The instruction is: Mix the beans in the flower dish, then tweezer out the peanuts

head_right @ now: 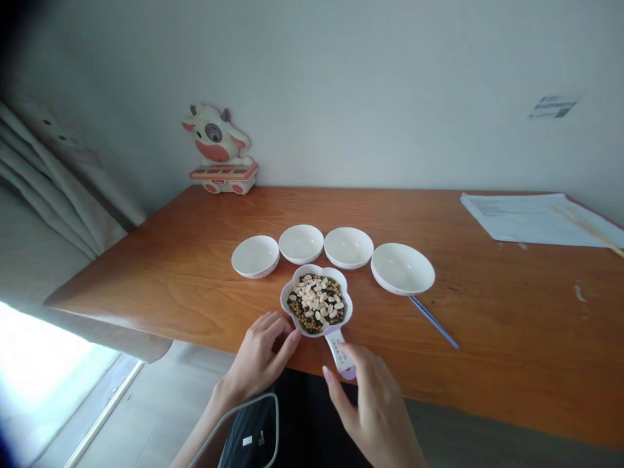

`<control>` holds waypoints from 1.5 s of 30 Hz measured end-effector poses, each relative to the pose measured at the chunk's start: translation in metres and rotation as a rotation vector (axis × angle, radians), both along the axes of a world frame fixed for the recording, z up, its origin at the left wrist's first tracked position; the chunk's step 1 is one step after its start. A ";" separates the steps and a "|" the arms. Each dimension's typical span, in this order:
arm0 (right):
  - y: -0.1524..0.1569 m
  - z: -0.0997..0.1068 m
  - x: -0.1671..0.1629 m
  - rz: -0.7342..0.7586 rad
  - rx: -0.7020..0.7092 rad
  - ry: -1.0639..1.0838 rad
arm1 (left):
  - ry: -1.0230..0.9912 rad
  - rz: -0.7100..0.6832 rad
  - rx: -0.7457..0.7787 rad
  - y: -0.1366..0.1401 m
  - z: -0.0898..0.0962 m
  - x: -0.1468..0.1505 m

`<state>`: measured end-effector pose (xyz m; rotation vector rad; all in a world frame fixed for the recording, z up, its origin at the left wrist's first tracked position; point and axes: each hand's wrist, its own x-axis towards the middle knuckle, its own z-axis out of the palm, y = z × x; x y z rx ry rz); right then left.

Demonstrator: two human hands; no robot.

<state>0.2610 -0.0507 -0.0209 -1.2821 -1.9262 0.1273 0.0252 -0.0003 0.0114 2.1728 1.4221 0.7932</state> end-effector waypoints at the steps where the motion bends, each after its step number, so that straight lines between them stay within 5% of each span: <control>1: -0.004 0.000 -0.007 0.015 0.003 -0.002 | 0.002 -0.015 -0.019 -0.003 0.002 0.000; 9: -0.012 0.015 -0.064 0.143 0.005 0.054 | -0.013 0.070 -0.282 -0.022 0.024 -0.006; 14: 0.002 0.026 -0.064 0.177 -0.059 0.124 | -0.080 0.100 -0.363 -0.027 0.026 0.003; 20: 0.054 0.010 -0.021 -0.305 -0.038 0.359 | -0.029 0.091 -0.334 -0.020 0.022 -0.008; 24: 0.078 -0.002 -0.006 -0.312 -0.089 0.266 | -0.134 -0.080 -0.366 0.008 0.021 -0.030; 26: 0.079 -0.003 -0.004 -0.282 -0.138 0.276 | -0.160 -0.036 -0.352 0.023 0.018 -0.039; 31: 0.070 -0.001 -0.003 -0.183 -0.191 0.309 | -0.058 0.131 -0.113 0.041 0.006 -0.046; 37: 0.081 -0.002 -0.002 -0.101 -0.093 0.255 | 0.065 0.065 0.203 0.043 -0.011 -0.038; 45: 0.091 -0.008 0.000 -0.153 -0.067 0.179 | 0.198 -0.033 0.331 0.061 -0.012 -0.029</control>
